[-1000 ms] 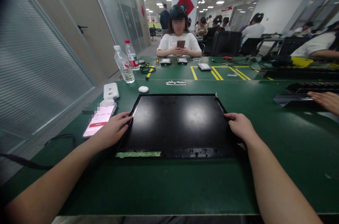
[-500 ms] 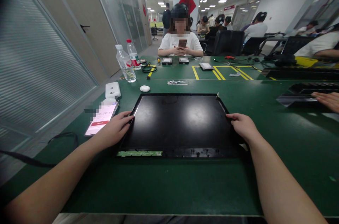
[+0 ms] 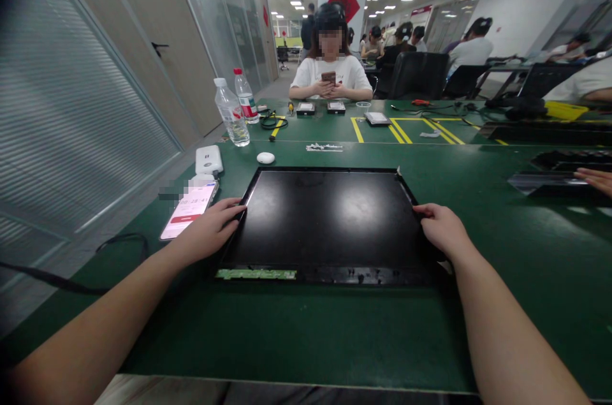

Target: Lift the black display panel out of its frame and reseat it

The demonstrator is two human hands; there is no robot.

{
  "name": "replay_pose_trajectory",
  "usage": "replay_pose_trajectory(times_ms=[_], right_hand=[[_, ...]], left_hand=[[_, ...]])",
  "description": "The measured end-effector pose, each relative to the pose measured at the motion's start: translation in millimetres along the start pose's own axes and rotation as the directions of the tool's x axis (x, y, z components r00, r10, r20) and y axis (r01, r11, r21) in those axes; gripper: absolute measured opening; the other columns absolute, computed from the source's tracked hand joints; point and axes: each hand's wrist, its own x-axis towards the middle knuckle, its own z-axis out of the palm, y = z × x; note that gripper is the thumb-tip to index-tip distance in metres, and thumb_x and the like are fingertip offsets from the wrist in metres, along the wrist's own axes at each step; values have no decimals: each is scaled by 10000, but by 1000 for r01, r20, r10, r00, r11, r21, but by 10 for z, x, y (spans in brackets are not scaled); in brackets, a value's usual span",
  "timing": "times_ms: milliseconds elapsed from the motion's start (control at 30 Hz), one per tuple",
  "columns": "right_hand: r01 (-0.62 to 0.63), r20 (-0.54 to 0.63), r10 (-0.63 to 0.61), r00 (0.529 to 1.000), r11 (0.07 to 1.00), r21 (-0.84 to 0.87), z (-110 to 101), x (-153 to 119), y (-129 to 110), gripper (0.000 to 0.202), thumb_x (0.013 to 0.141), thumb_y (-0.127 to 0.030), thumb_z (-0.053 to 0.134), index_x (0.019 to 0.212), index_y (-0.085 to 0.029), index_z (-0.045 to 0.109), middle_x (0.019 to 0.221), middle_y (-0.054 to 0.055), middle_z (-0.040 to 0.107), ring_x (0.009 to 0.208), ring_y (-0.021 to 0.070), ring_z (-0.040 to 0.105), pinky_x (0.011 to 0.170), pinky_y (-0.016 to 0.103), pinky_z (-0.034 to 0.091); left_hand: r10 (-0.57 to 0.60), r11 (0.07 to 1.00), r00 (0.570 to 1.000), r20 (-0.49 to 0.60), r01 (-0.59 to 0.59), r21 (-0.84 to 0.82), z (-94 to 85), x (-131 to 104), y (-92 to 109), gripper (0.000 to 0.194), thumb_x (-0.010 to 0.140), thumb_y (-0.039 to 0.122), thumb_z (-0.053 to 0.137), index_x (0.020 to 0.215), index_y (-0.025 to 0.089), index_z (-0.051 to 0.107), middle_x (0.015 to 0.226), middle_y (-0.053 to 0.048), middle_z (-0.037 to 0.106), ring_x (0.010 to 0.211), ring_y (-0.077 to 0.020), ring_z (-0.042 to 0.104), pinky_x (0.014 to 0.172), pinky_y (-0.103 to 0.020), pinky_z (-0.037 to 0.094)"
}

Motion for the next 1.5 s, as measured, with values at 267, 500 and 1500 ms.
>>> replay_pose_trajectory(times_ms=[267, 500, 1500], right_hand=[[48, -4, -49, 999, 991, -127, -10, -10, -43, 456, 672, -181, 553, 1063, -192, 787, 961, 117, 768, 877, 282, 713, 794, 391, 534], [61, -34, -68, 997, 983, -172, 1, -55, -78, 441, 698, -201, 553, 1069, -190, 791, 989, 132, 749, 905, 292, 709, 813, 403, 540], [88, -88, -108, 990, 975, -205, 44, -16, -1, 420, 759, -127, 553, 1099, -186, 792, 1045, 123, 727, 958, 259, 690, 846, 365, 542]], left_hand=[[-109, 989, 994, 15, 107, 101, 29, 6, -2, 548, 970, 346, 453, 1388, 38, 629, 1498, -262, 567, 1394, -404, 547, 1195, -539, 412], [-91, 991, 996, 17, 89, 97, 22, 34, -38, 521, 984, 388, 435, 1255, 60, 735, 1456, -263, 605, 1364, -414, 570, 1174, -534, 434], [-546, 417, 825, 147, 420, -806, -84, -13, 244, 402, 937, 284, 699, 1335, 269, 756, 1063, -66, 845, 909, -268, 796, 758, -320, 630]])
